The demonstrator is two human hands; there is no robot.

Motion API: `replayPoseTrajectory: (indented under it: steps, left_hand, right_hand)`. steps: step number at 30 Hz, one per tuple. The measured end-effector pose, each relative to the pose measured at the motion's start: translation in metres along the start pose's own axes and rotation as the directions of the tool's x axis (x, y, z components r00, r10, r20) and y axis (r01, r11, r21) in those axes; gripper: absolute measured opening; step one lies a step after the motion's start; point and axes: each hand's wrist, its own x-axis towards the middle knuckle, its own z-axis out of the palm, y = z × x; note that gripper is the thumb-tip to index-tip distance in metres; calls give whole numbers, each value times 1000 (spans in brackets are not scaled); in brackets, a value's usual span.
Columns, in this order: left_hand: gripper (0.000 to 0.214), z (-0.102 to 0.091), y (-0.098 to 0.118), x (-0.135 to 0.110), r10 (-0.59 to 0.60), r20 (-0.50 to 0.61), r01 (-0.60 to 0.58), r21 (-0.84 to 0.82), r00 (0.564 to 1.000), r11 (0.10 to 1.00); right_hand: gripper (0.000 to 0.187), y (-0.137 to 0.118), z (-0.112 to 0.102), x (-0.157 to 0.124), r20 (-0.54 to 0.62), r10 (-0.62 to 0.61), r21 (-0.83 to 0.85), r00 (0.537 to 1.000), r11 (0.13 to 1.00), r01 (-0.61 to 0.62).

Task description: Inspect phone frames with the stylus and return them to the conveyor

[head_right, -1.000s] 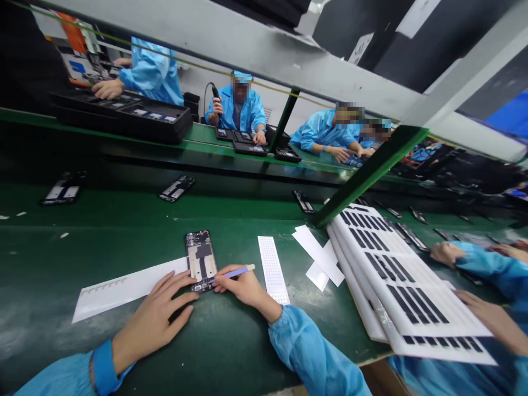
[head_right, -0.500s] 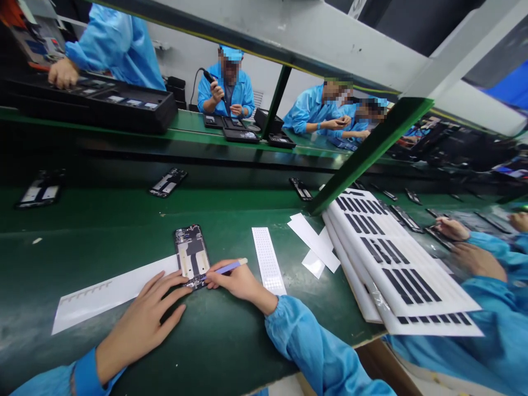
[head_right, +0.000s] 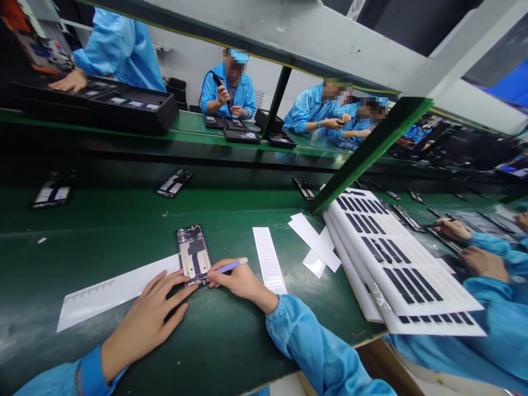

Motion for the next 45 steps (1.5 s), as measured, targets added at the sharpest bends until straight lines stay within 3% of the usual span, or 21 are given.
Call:
replayPoseTrajectory:
  steps: [9, 26, 41, 43, 45]
  left_hand:
    - [41, 2, -1, 0, -13, 23, 13, -21, 1000, 1000]
    - [32, 4, -1, -1, -34, 8, 34, -50, 999, 998]
    - [35, 6, -1, -1, -30, 1, 30, -32, 1000, 999]
    - [35, 8, -2, -2, -28, 4, 28, -29, 1000, 999]
    - [36, 10, -3, -3, -26, -1, 26, -33, 1000, 999]
  right_hand:
    - [40, 3, 1, 0, -74, -16, 43, 997, 999, 19]
    - [25, -4, 1, -5, -2, -41, -157, 999, 987, 40]
    - [35, -10, -7, 4, 163, 25, -69, 986, 998, -14]
    - [39, -10, -5, 4, 119, 20, -12, 993, 1000, -19]
    - [45, -11, -1, 3, -58, -22, 44, 998, 999, 24]
